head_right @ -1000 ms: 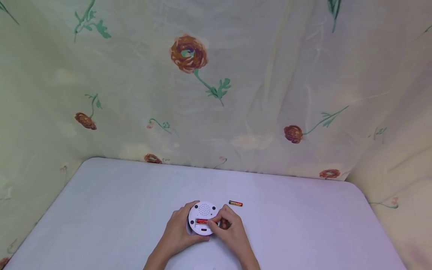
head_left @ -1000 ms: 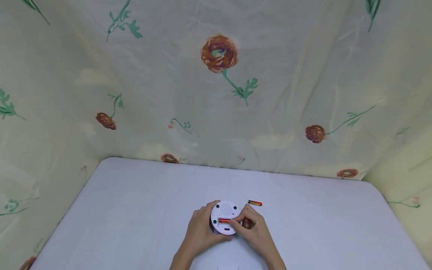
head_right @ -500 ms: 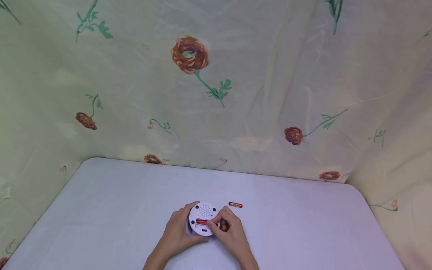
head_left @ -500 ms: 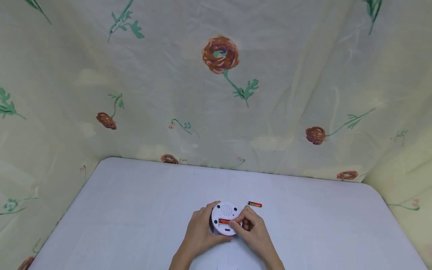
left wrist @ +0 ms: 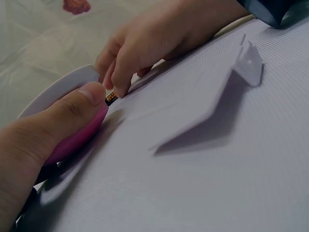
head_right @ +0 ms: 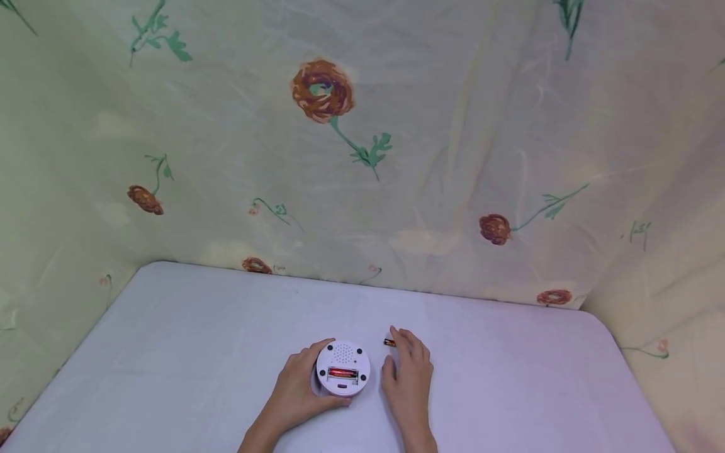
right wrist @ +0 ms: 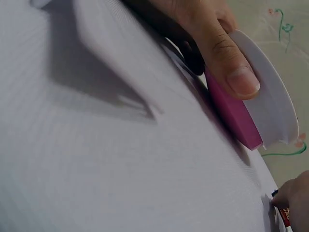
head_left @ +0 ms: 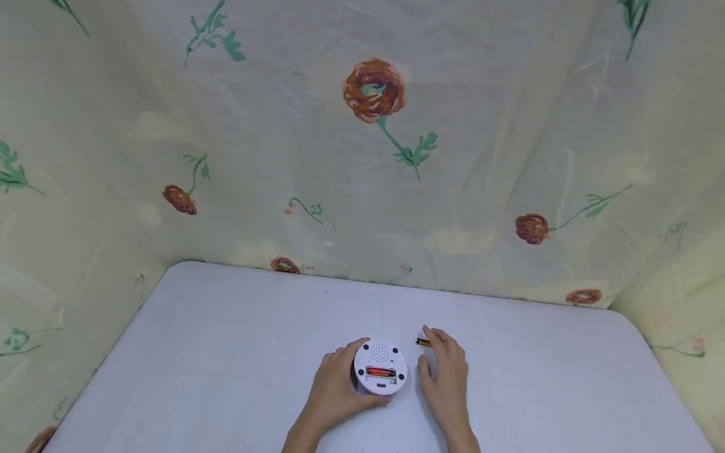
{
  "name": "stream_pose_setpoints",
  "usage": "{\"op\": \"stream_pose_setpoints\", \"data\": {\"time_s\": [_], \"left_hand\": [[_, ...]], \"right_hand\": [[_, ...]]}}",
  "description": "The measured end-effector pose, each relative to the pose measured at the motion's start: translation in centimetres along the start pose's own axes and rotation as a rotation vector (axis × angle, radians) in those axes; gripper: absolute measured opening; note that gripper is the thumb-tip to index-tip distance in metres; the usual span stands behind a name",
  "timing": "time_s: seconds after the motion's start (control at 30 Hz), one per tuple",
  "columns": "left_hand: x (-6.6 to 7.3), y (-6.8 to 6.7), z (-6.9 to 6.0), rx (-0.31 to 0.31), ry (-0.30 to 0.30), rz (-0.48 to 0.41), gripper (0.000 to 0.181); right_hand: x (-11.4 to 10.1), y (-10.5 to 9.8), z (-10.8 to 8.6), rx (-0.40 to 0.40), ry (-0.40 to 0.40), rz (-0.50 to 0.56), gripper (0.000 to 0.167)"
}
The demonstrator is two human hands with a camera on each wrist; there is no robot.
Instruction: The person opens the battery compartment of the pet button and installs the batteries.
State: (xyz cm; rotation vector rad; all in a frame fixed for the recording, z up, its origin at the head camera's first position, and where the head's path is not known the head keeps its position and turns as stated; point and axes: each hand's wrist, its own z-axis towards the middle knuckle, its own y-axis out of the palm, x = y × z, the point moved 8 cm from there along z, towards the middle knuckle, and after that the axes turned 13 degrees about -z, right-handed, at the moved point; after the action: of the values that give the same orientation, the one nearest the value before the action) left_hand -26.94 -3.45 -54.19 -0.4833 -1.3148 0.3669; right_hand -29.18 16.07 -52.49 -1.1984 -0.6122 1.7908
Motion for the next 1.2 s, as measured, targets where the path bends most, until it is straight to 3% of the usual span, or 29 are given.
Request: {"op": "stream_pose_setpoints", "data": {"time_s": [0.23, 0.8, 1.2], "left_hand": [[-0.18, 0.16, -0.07, 0.001, -0.017, -0.024, 0.1], [-0.08, 0.04, -0.58, 0.005, -0.019, -0.019, 0.1], [-0.08, 0.04, -0.08, -0.008, -0.011, -0.021, 0.1]], "right_hand": [[-0.1, 0.4, 0.01, -0.073, 0.023, -0.106, 0.038], [-0.37, -0.15, -0.58, 0.056, -0.011, -0.108, 0.03], [-0.06, -0.36, -0.2, 0.058, 0.034, -0.152, 0.028]]}}
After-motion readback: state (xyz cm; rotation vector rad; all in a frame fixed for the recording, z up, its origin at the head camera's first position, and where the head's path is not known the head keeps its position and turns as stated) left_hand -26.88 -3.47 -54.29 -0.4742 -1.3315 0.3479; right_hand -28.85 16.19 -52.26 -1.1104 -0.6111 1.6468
